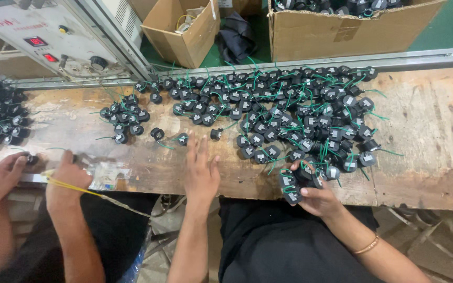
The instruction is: The person picks up black plug adapters with green wires from the workbench, winds the wire around each adapter body by hand, and places the finished units into a cardboard box. They occasionally gather loose adapters from the bench and handle them one at a time.
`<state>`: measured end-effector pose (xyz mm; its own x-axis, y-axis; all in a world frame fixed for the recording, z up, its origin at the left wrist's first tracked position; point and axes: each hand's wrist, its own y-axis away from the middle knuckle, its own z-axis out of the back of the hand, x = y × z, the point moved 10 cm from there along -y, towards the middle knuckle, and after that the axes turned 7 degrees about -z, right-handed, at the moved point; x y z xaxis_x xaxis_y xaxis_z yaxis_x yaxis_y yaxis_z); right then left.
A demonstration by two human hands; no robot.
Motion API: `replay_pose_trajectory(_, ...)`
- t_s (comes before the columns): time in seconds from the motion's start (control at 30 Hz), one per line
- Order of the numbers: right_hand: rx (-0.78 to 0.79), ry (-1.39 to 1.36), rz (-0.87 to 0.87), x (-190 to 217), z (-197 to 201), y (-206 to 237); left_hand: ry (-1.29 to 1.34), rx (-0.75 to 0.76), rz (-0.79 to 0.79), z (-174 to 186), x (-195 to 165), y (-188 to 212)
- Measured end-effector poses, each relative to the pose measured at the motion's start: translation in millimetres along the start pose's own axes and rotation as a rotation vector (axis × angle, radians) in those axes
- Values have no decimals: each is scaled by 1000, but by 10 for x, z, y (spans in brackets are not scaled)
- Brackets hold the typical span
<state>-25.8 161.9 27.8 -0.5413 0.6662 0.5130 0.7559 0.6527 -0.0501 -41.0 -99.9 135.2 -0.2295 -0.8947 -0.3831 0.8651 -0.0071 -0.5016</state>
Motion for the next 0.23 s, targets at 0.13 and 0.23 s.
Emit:
replay_pose_trajectory(0.13, 12, -92, -24, 20, 28, 16, -75, 93, -29, -491, 23, -203)
replay_pose_trajectory(0.23, 11, -44, -24, 3, 16, 20, -30, 284, 350, -800, 450, -10)
